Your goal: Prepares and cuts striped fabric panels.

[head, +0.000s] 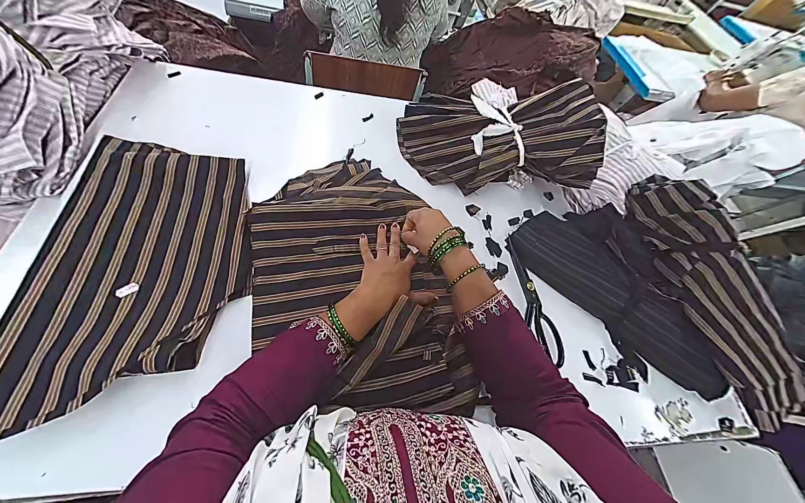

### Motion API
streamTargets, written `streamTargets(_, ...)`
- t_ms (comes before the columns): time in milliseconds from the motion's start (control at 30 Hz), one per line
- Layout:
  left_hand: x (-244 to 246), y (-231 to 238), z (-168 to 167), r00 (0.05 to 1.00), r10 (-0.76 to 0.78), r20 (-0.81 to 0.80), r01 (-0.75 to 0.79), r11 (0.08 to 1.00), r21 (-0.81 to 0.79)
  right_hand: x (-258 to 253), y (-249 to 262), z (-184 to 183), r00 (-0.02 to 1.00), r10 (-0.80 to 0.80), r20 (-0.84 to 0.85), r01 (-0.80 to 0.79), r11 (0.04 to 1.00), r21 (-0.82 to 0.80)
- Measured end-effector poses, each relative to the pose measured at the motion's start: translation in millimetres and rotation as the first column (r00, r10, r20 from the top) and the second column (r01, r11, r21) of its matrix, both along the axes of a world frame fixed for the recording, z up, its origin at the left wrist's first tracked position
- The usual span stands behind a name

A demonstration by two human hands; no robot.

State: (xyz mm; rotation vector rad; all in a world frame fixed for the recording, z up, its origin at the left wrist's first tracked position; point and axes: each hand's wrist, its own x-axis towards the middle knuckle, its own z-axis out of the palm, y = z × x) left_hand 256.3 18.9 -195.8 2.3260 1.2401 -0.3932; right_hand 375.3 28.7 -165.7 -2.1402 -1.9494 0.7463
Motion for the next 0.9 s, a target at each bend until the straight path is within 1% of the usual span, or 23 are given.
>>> streamTargets(33, 0.3, -0.2, 0.4, 1.0, -0.001, -0.01, 0.001, 1.0, 0.004, -1.9, 0.7, -0.2, 1.0, -0.003, 0.006, 0.003, 1.0, -0.003)
streamTargets(133, 1.7, -0.6, 2.1, 1.0, 0.002, -0.029, -0.002, 1.0, 0.009, -0.4, 22.7, -15.8, 1.0, -0.021, -0.001, 0.021, 0.997, 0.079)
streamTargets(200, 2.2, -1.5, 2.0, 0.999, 0.003, -0.039, -0.002, 1.0, 0.013, 2.6, 27.6, -22.8, 0.998, -0.049, -0.033, 0.053, 0.987, 0.153)
streamTargets(233, 2.0, -1.6, 0.6, 0.999, 0.002, -0.036, -0.001, 1.0, 0.025, 5.0, 25.0, -23.8, 0.995, -0.067, -0.076, 0.081, 0.977, 0.196)
streamTargets(300, 0.5, 0.1, -4.5, 1.0, 0.0, -0.022, 0.001, 0.998, 0.059, 13.1, 11.3, -24.5, 0.96, -0.128, -0.247, 0.192, 0.948, 0.255)
streamTargets(333, -1.6, 2.4, -6.5, 1.0, 0.004, 0.004, -0.004, 0.998, 0.068, 16.0, -3.3, -15.2, 0.918, -0.186, -0.35, 0.269, 0.941, 0.204)
streamTargets(367, -6.5, 4.7, -9.9, 0.995, 0.015, 0.095, -0.022, 0.997, 0.073, 19.7, -17.6, -6.6, 0.86, -0.239, -0.451, 0.343, 0.925, 0.163)
streamTargets(400, -14.6, 6.9, -14.7, 0.967, 0.038, 0.252, -0.056, 0.996, 0.065, 24.9, -30.7, -2.9, 0.789, -0.274, -0.55, 0.409, 0.902, 0.137)
streamTargets(433, -25.1, 7.4, -17.9, 0.886, 0.082, 0.457, -0.105, 0.994, 0.025, 32.0, -42.0, -3.0, 0.698, -0.29, -0.655, 0.465, 0.879, 0.105)
streamTargets(467, -36.6, 5.0, -16.8, 0.772, 0.13, 0.623, -0.14, 0.99, -0.032, 39.2, -52.1, -6.2, 0.576, -0.294, -0.763, 0.511, 0.858, 0.055)
streamTargets(500, -48.9, 0.8, -10.3, 0.687, 0.156, 0.71, -0.147, 0.986, -0.075, 46.0, -64.4, -8.9, 0.45, -0.314, -0.836, 0.532, 0.846, -0.031)
streamTargets(533, -60.7, -5.7, -1.0, 0.664, 0.163, 0.73, -0.123, 0.986, -0.109, 50.7, -78.7, -10.5, 0.362, -0.348, -0.865, 0.537, 0.836, -0.112)
streamTargets(567, -70.6, -15.2, 6.4, 0.695, 0.149, 0.704, -0.082, 0.988, -0.129, 53.5, -95.0, -12.8, 0.306, -0.385, -0.871, 0.538, 0.824, -0.176)
streamTargets(600, -77.7, -26.4, 10.6, 0.755, 0.141, 0.641, -0.041, 0.985, -0.17, 55.1, -112.3, -16.1, 0.282, -0.41, -0.867, 0.529, 0.821, -0.217)
streamTargets(633, -82.9, -36.6, 11.2, 0.823, 0.12, 0.556, -0.01, 0.98, -0.197, 56.3, -128.2, -20.5, 0.277, -0.421, -0.864, 0.51, 0.826, -0.239)
streamTargets(667, -88.5, -44.1, 8.7, 0.862, 0.107, 0.495, -0.005, 0.979, -0.203, 56.9, -141.4, -24.9, 0.287, -0.416, -0.863, 0.487, 0.839, -0.243)
streamTargets(700, -95.8, -48.5, 5.0, 0.864, 0.137, 0.485, -0.051, 0.981, -0.186, 57.0, -152.1, -28.4, 0.31, -0.402, -0.862, 0.456, 0.858, -0.236)
streamTargets(733, -105.1, -49.0, 2.9, 0.841, 0.193, 0.506, -0.143, 0.98, -0.137, 55.5, -160.1, -29.7, 0.357, -0.383, -0.852, 0.427, 0.878, -0.216)
streamTargets(767, -114.8, -46.5, 3.9, 0.81, 0.255, 0.529, -0.27, 0.962, -0.05, 52.3, -166.2, -29.4, 0.428, -0.356, -0.83, 0.405, 0.897, -0.176)
streamTargets(800, -123.0, -42.4, 6.6, 0.788, 0.282, 0.548, -0.39, 0.917, 0.089, 49.0, -170.7, -29.6, 0.518, -0.308, -0.798, 0.378, 0.919, -0.11)
streamTargets(833, -129.1, -38.0, 9.1, 0.79, 0.275, 0.548, -0.457, 0.859, 0.228, 45.8, -173.4, -30.2, 0.621, -0.237, -0.747, 0.329, 0.944, -0.026)
streamTargets(867, -131.2, -35.7, 10.9, 0.807, 0.236, 0.542, -0.462, 0.824, 0.328, 42.4, -174.0, -31.5, 0.709, -0.154, -0.688, 0.26, 0.964, 0.053)
streamTargets(900, -128.2, -35.9, 9.4, 0.836, 0.152, 0.527, -0.405, 0.82, 0.405, 38.1, -171.2, -32.1, 0.785, -0.074, -0.616, 0.186, 0.975, 0.12)
